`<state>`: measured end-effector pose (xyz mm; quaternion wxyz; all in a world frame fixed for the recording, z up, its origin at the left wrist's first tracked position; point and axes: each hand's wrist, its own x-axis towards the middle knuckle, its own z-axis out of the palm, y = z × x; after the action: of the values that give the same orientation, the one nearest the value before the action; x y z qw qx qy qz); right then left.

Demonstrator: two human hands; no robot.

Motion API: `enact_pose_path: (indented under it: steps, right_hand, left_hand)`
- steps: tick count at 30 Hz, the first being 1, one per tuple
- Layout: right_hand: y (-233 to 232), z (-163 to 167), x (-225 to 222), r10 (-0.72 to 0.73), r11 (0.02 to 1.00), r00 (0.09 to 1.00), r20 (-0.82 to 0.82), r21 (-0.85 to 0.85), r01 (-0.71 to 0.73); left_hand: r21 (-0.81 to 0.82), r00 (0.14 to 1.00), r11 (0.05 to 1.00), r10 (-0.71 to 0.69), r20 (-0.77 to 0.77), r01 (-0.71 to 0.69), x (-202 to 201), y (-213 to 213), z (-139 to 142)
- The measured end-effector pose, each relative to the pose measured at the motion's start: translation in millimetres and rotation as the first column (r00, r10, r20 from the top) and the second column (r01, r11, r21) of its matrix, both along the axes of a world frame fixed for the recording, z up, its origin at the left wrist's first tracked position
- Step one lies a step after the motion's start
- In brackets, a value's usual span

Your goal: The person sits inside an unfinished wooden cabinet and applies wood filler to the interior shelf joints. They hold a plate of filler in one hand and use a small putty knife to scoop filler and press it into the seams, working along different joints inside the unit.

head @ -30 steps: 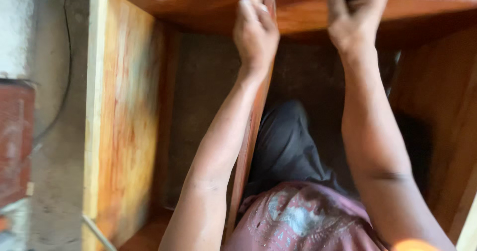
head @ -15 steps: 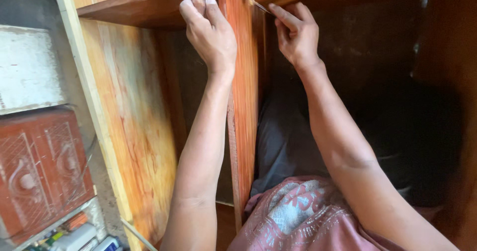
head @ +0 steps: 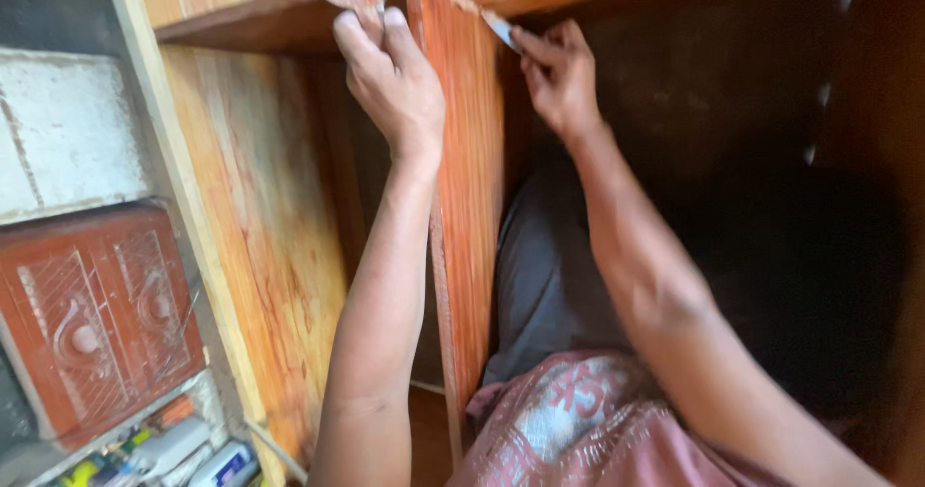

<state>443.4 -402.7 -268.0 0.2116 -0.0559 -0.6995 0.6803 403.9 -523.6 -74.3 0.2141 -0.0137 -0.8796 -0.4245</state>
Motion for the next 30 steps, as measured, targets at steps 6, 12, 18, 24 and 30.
enact_pose_path:
  steps: [6,12,18,24,30]
  right_hand:
    - [-7.1,69.2,11.9,-0.114,0.910,0.991,-0.070,0.393,0.132]
    - [-14.1,-13.4,-29.4,0.115,0.826,0.993,0.030,-0.558,-0.079]
    - [-2.0,-50.8,-36.3,0.205,0.556,0.978,0.045,-0.827,-0.079]
    - [13.3,-5.7,-13.7,-0.038,0.997,0.997,-0.067,-0.069,0.033]
    - [-20.5,-30.6,-47.0,0.073,0.531,0.996,0.046,-0.848,0.000]
  left_hand:
    - [0.051,0.999,0.998,-0.032,-0.021,0.033,-0.1,0.3,4.1]
    - [-0.019,1.000,1.000,-0.007,0.012,0.008,2.7,0.9,-0.2]
    - [0.021,0.994,0.998,-0.060,-0.094,0.063,2.3,5.0,2.0]
    - [0.037,0.999,0.999,0.006,0.043,-0.008,3.3,5.5,7.5]
    - [0.059,1.000,0.998,-0.022,0.003,0.022,2.9,3.4,2.9]
